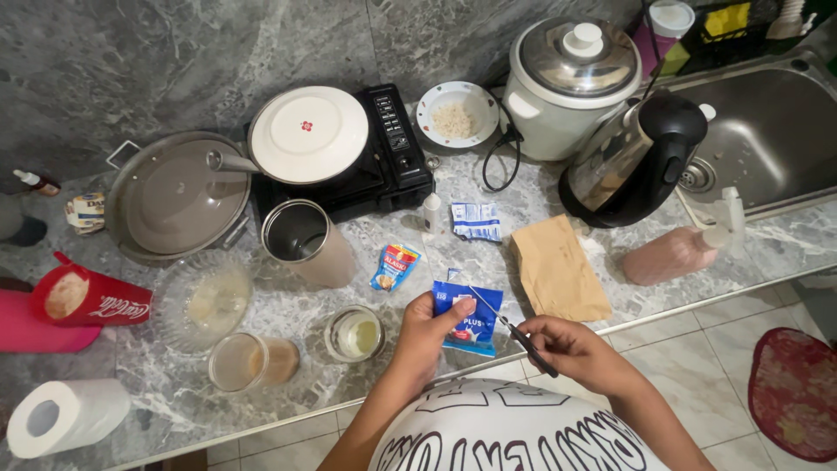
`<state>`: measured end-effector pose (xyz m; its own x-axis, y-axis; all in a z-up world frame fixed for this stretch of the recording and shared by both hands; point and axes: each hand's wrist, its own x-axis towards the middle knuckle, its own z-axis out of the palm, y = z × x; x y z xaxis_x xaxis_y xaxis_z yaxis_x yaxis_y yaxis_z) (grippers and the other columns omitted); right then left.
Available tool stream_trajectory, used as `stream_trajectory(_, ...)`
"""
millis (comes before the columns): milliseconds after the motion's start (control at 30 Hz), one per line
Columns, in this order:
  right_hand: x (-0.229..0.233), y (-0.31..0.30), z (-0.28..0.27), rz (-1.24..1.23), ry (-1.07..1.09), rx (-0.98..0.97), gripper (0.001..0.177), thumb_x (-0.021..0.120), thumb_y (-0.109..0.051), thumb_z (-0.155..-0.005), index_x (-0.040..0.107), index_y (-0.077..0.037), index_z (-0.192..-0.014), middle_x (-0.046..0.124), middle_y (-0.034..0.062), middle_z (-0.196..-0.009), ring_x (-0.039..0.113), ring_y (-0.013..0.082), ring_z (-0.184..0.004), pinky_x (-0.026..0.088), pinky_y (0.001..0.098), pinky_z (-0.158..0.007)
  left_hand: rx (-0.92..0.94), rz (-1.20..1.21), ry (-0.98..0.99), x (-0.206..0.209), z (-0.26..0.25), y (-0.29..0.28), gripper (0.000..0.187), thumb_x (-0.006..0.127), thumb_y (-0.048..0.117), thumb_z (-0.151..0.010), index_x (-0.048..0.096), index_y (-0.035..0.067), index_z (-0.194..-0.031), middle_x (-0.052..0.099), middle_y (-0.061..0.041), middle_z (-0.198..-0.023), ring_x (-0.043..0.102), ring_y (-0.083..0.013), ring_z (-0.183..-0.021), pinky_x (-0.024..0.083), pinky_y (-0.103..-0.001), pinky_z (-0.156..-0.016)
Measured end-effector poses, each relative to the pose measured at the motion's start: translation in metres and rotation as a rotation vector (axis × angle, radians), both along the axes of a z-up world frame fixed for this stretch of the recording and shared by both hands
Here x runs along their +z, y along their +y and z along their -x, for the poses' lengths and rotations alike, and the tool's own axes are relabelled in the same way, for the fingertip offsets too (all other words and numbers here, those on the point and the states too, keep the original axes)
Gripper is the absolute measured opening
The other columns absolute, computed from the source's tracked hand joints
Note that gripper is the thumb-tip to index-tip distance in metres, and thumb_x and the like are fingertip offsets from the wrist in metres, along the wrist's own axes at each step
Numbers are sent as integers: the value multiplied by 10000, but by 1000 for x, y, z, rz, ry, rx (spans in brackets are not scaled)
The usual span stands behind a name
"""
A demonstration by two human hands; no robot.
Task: The person scoops powder from a glass jar into a red cup, opens several drink sachets and pours their contents into cups, pours hot water from an electric kettle, stirs the drinks, rinses a glass at the sink, and stirs the jar's contents again.
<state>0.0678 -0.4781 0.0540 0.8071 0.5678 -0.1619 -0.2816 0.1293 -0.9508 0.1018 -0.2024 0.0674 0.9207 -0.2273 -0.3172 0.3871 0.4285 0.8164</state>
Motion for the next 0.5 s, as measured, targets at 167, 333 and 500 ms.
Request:
stream_trajectory(167,5,0,-1,59,-19,17,407,658,-14,-934,596,21,-1334,519,-22,-790,477,73,-697,408,231,-620,-36,36,5,-4,-1,-2,191,790,147,-878,739,6,-998,773,-62,-877,716,-102,-733,594,-260,-680)
stream_trajectory(333,5,3,-9,93,5,16,420,653,-3,-915,594,26,-1330,512,-27,-781,476,72,-683,404,233,-613,-43,23,46,-2,-2,0,201,787,165,-888,741,1,-994,770,-75,-857,703,-115,-704,576,-266,-646)
stream_trajectory(500,1,8,-13,82,15,21,419,634,5,-908,586,21,-1323,525,-23,-784,510,78,-699,433,241,-629,-52,29,34,-5,0,1,225,797,158,-872,733,-4,-1014,778,-66,-892,715,-99,-741,590,-253,-681)
